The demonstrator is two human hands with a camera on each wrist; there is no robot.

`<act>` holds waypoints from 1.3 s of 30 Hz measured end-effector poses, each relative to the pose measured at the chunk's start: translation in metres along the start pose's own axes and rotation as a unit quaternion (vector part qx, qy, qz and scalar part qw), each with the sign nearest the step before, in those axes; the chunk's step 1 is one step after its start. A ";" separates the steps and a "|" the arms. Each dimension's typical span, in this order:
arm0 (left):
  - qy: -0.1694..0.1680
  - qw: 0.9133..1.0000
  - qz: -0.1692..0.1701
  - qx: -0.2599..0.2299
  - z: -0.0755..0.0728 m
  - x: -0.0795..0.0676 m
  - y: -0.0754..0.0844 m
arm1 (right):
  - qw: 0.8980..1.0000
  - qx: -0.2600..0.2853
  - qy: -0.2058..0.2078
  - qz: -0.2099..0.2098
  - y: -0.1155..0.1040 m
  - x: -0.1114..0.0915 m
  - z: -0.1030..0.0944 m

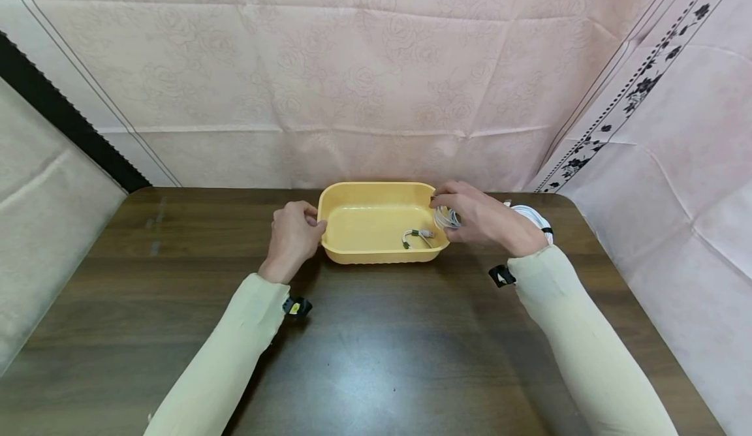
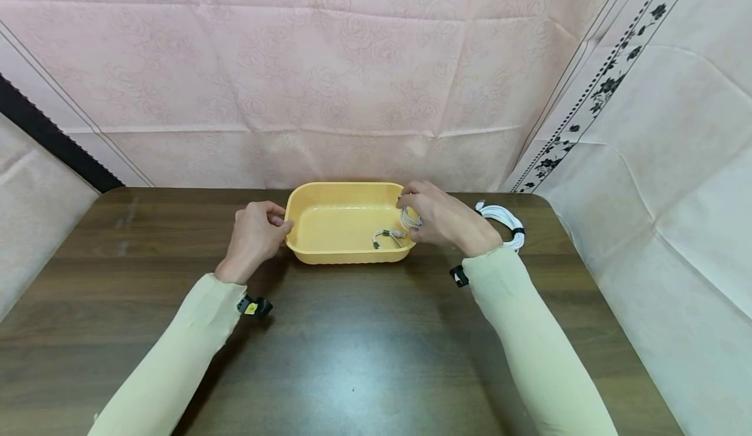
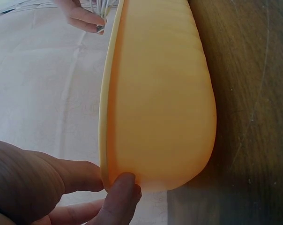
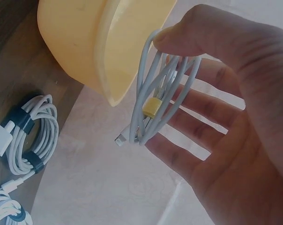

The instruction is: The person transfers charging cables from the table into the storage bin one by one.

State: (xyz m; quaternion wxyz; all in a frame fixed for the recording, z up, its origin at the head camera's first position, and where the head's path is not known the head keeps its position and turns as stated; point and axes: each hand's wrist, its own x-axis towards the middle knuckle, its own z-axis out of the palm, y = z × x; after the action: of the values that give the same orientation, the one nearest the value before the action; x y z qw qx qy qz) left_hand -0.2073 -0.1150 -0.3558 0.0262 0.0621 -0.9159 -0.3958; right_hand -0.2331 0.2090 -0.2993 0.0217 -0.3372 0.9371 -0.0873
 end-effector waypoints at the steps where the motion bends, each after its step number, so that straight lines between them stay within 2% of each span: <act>1: 0.000 1.000 -0.001 0.000 0.000 0.000 0.000 | 1.000 0.001 -0.001 -0.001 0.000 0.001 0.000; 18: -0.004 1.000 -0.007 0.000 0.002 0.000 -0.002 | 1.000 0.011 -0.015 -0.002 -0.002 0.009 0.003; 32: -0.002 1.000 -0.010 -0.001 0.001 0.001 0.000 | 0.999 0.003 0.005 -0.032 -0.002 0.019 0.010; 39: 0.000 1.000 -0.008 0.001 0.001 0.001 0.000 | 1.000 0.004 0.006 -0.026 -0.002 0.020 0.011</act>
State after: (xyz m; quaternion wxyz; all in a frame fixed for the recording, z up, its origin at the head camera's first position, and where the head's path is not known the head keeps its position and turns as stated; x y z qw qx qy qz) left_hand -0.2081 -0.1142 -0.3562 0.0234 0.0692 -0.9159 -0.3948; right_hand -0.2464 0.1936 -0.3096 0.0150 -0.3612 0.9277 -0.0933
